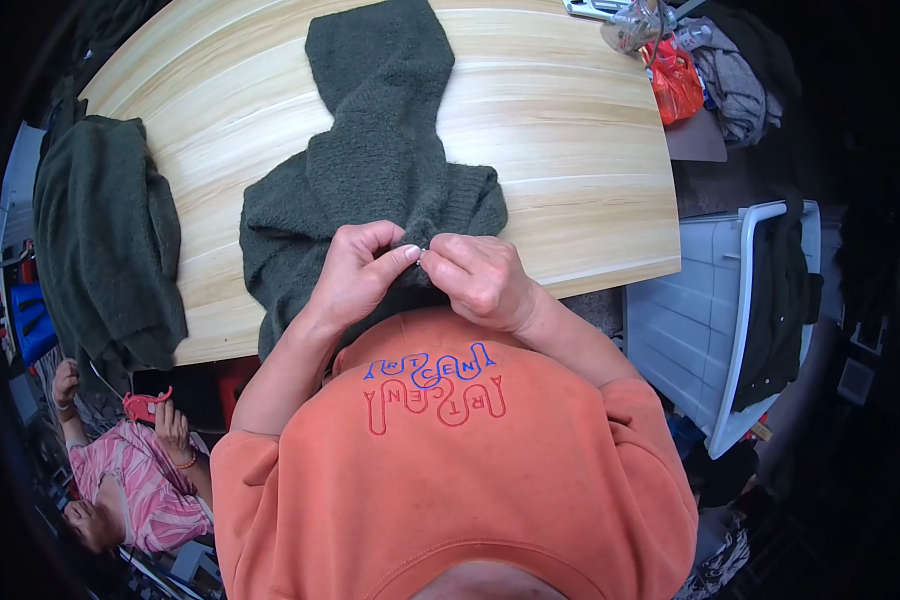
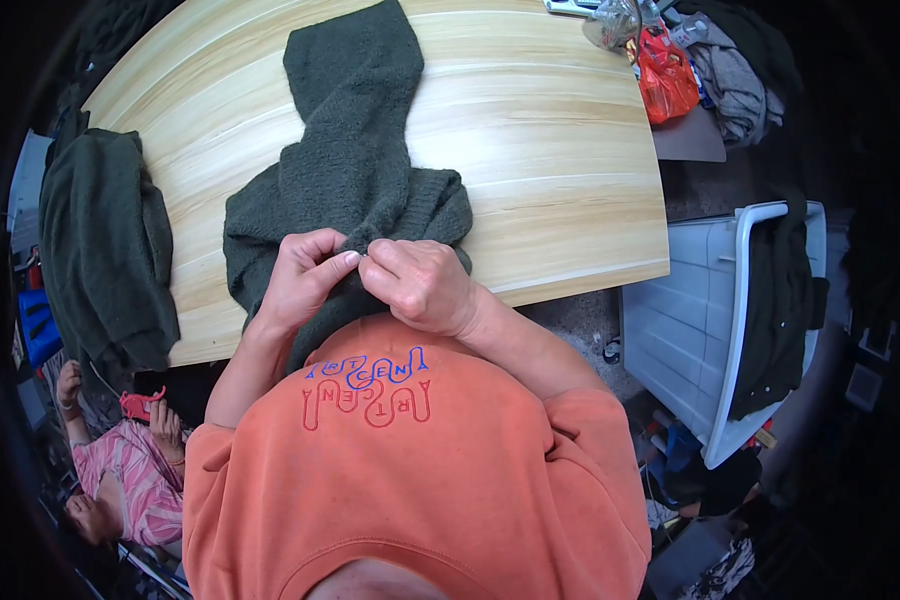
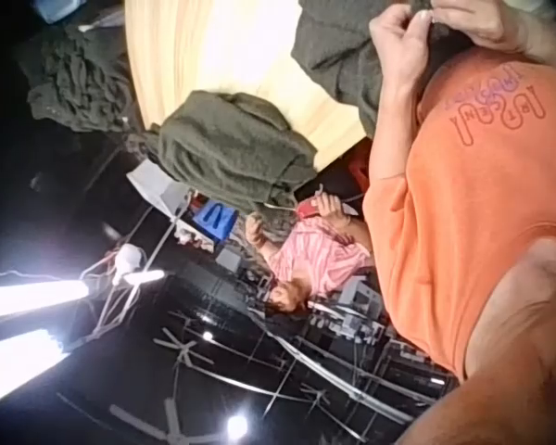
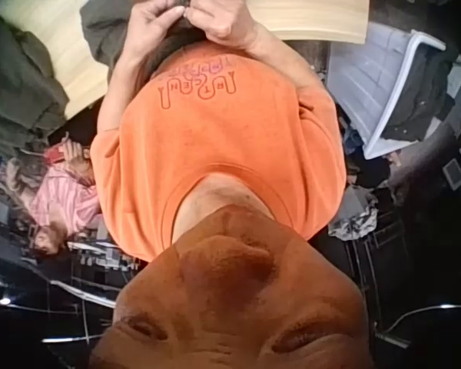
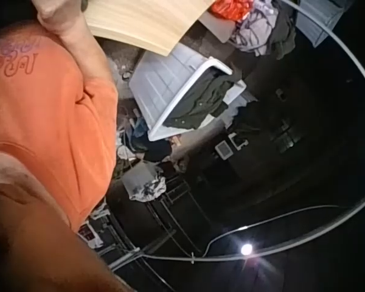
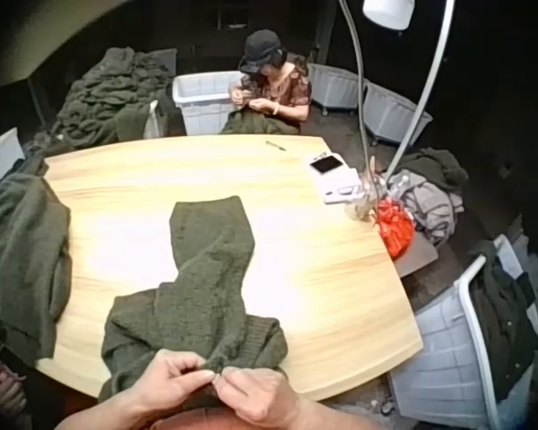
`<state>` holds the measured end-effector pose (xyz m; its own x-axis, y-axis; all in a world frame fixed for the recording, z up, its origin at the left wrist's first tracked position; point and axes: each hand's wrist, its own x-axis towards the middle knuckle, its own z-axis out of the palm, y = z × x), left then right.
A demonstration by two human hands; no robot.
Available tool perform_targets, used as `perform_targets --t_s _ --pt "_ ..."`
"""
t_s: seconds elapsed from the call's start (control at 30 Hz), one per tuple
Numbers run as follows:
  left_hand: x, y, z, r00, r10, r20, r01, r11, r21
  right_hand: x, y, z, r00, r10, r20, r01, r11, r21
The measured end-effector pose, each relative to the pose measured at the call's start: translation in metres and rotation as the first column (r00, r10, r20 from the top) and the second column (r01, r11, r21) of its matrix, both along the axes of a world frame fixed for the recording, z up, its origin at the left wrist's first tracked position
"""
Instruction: Trimming loose threads from green knitted garments using scissors.
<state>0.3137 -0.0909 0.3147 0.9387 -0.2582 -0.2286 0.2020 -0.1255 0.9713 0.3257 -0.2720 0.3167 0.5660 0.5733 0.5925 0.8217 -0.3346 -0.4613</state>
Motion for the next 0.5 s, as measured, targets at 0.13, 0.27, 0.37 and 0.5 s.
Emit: perform_targets --t_s 0.13,0.27,0.37,0.5 --pt "-0.003 -0.001 0.005 0.998 0.059 0.010 -0.059 0.998 0.023 -0.001 0.002 -0.001 0.999 0.038 0.001 -0.037 0.994 -0.101" --pt "-0.005 0.004 0.005 1.000 0.024 0.004 -0.024 1.000 -0.020 0.004 0.010 0.001 0.999 0.020 -0.026 -0.019 0.999 0.029" --pt "-0.010 0.006 0.002 1.000 0.000 -0.024 -0.001 0.999 -0.032 0.008 0.010 -0.004 0.980 0.079 -0.183 -0.076 0.997 0.024" --pt "-0.017 0.003 0.004 0.996 0.025 -0.082 -0.022 0.999 0.032 0.007 0.004 -0.011 0.916 0.118 -0.383 -0.139 0.990 -0.028"
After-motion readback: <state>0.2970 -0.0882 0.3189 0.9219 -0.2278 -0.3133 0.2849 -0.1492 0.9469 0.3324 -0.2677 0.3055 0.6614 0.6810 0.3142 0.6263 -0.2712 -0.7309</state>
